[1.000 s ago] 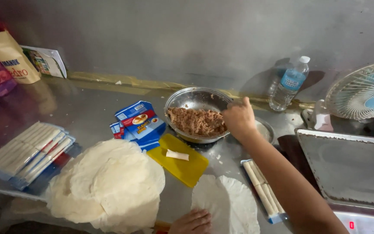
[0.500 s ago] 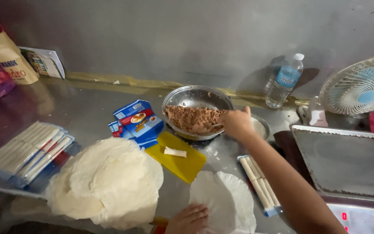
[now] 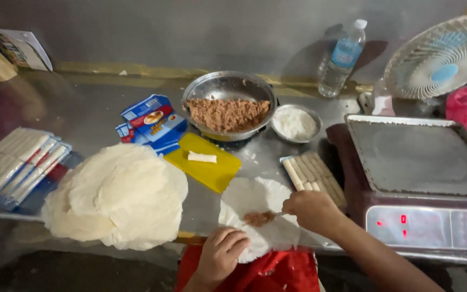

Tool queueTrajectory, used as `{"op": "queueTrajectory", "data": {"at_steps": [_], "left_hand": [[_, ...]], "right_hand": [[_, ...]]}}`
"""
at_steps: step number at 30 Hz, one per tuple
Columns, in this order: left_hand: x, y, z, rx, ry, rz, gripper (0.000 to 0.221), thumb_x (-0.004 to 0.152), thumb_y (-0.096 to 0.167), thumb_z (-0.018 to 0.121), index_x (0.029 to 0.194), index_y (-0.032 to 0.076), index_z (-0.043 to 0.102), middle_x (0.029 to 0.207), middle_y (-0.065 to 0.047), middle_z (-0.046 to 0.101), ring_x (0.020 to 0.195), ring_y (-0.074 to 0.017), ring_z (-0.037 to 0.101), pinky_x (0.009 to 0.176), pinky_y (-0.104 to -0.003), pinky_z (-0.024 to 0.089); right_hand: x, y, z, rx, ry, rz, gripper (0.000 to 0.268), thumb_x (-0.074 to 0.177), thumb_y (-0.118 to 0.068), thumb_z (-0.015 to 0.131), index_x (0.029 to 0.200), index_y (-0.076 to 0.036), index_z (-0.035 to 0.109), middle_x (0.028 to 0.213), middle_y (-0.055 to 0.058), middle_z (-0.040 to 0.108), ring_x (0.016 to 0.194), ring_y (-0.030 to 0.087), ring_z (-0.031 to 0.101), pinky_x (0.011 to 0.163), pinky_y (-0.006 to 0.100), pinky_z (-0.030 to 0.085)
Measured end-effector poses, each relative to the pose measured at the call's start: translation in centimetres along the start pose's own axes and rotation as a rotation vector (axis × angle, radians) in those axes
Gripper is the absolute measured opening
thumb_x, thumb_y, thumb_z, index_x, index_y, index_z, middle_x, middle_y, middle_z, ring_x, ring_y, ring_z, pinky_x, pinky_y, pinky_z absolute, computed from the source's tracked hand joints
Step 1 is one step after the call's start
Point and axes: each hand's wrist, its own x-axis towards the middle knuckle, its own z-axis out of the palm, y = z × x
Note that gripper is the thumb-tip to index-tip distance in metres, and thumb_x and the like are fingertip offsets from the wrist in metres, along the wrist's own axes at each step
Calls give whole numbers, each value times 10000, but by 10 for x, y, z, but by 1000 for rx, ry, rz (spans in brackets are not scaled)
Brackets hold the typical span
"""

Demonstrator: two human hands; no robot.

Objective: Wrapping spring rolls by placing filling on a wrapper, rolling it tightly, and stacking the finished rolls on a production table.

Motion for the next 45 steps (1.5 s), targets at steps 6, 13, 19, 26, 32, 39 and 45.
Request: {"op": "queueTrajectory", "data": {"at_steps": [6,13,19,26,32,39,45], "left_hand": [[-2,6,-1,43,-24,-42,205,900,-77,627,944,83,746,1003,-37,717,941,-242,635,853,-400,561],[7,13,4,85,-63,41,76,954,51,687,1005,92,726,1039,-33,708,930,-231,632,841,-384,531],[13,20,7,127,-49,45,204,908,-38,605,996,104,724,1014,-33,692,890,-234,605,821,-380,520],[-6,13,23,116,-79,27,114,948,68,683,1036,89,750,1049,-69,719,919,-257,637,822,-416,547],[-7,16,22,94,-103,-24,172,913,193,800,1063,124,754,1086,-70,748,983,-254,696,872,-413,560],[-17,17,22,160,-61,-102,143,897,149,759,1038,130,776,1056,-73,747,973,-255,673,844,-425,549],[-18,13,22,144,-48,-84,154,921,148,745,1070,124,774,1066,-64,730,953,-254,644,844,-412,538]], "right_hand": [[-39,41,-10,-53,-133,218,466,884,-98,500,1131,-441,698,1263,-163,655,1117,138,683,797,378,591],[-38,5,-16,63,-64,60,395,973,-104,523,1260,-320,686,1294,-138,686,1159,115,668,839,342,648],[-37,-17,-31,20,-50,78,478,1010,-71,449,1300,-391,652,1282,-160,674,1014,119,727,619,290,670],[-53,-15,-47,98,-43,67,481,909,50,455,1136,-283,717,1086,-89,730,927,129,713,679,285,611],[-32,-16,22,-39,251,5,334,787,-11,658,1008,-257,700,949,-72,716,765,154,694,569,339,563],[-43,-28,28,24,556,14,362,718,-42,647,969,-276,762,811,-32,719,638,224,720,470,426,566],[-21,-43,64,3,717,-59,125,697,-115,655,808,-174,655,727,47,621,544,307,637,413,468,465]]}}
